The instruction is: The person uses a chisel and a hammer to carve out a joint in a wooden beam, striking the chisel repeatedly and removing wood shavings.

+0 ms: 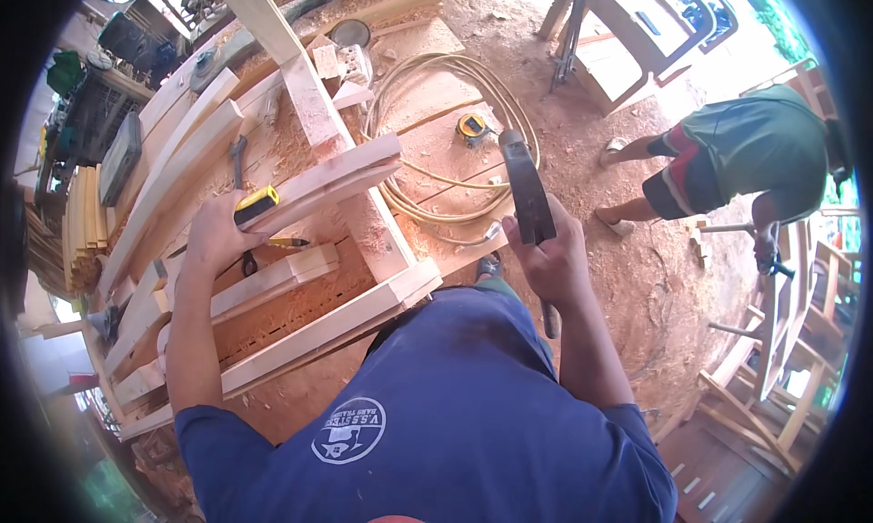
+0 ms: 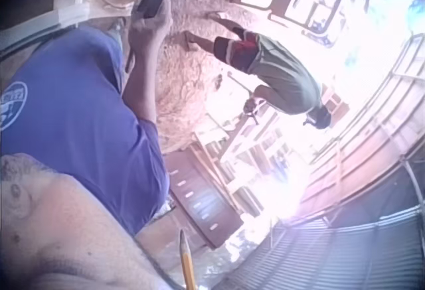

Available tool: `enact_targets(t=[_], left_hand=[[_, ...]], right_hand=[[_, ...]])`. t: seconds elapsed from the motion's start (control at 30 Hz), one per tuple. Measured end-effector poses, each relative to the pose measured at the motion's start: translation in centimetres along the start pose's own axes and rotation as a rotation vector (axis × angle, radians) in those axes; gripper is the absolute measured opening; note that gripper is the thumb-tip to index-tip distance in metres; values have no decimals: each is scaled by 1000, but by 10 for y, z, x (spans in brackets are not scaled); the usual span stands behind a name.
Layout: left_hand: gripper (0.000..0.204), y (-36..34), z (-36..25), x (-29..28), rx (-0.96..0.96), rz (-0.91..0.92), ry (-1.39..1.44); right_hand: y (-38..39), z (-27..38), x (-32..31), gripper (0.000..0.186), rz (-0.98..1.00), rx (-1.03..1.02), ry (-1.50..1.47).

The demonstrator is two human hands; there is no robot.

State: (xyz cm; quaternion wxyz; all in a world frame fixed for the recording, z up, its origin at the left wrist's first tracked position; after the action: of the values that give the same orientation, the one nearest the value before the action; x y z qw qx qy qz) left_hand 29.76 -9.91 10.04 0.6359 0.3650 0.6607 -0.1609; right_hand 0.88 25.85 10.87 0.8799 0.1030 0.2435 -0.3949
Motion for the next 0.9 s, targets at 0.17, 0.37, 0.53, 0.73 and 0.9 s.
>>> enact_targets(t=[0.17,0.37,0.53,0.73,0.9], left_hand=[[50,8,-17,-16,102,-83,31],[50,13,-13,-49,58,-151,113],[51,15,-3,-43,3,-75,-37],[54,29,16,-15,76,-84,-86],[54,17,20,-12,-23,-24,-30]], right_hand=[[12,-15,-14,16,-18,5,12],[29,-62,-29,8,-129,146,-189],[32,-77,-36,12,-117,209,-130],[27,-68,-24,15,-94,208,-134],[18,-53,-8,14,-52,218,-130]])
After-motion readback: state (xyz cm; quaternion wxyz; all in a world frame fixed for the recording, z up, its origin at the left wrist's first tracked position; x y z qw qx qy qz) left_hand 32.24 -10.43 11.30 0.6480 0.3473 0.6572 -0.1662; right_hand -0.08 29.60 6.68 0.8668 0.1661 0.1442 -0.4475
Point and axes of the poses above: each hand's wrist, its own y-axis away from the middle knuckle, its own x-axis out of the palm, z = x × y, the point moved 10 cm from there along -y, towards the middle knuckle, and after that the axes turned 2 degrees about y, right-handed, at the moved point
